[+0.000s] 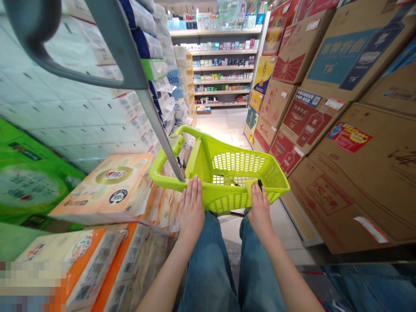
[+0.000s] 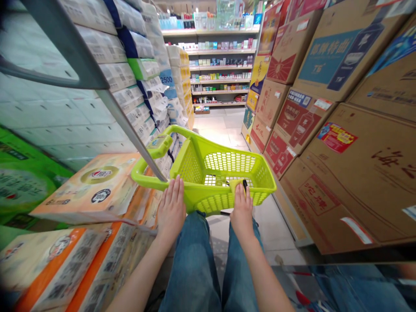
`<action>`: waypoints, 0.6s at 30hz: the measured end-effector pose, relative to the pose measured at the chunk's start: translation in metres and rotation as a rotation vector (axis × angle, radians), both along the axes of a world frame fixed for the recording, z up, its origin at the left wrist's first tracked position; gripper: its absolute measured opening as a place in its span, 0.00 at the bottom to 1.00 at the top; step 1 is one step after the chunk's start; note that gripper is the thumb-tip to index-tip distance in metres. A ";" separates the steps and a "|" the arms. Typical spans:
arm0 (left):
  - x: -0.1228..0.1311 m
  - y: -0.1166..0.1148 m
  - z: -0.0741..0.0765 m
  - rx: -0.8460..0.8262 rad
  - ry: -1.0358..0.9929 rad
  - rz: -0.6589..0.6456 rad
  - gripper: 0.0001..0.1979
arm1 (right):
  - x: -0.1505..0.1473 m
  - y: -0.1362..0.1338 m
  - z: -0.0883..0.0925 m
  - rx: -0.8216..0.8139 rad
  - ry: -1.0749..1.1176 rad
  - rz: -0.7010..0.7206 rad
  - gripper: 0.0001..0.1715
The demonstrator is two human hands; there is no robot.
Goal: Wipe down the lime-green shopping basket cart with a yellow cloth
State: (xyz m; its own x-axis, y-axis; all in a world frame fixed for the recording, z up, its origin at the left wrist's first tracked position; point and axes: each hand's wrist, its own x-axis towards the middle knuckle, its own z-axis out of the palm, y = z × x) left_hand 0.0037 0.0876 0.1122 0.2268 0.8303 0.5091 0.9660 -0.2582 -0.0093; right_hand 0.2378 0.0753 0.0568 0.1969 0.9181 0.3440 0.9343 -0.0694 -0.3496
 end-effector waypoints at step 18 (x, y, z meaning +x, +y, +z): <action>0.002 0.000 -0.001 0.006 -0.038 -0.005 0.40 | -0.040 0.001 0.001 0.122 0.007 0.261 0.59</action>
State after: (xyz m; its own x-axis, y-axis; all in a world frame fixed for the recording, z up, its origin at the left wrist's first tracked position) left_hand 0.0062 0.0877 0.1109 0.2114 0.8261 0.5224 0.9644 -0.2631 0.0257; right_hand 0.1980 0.0765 0.0573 -0.0382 0.8899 0.4546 0.9126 0.2164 -0.3469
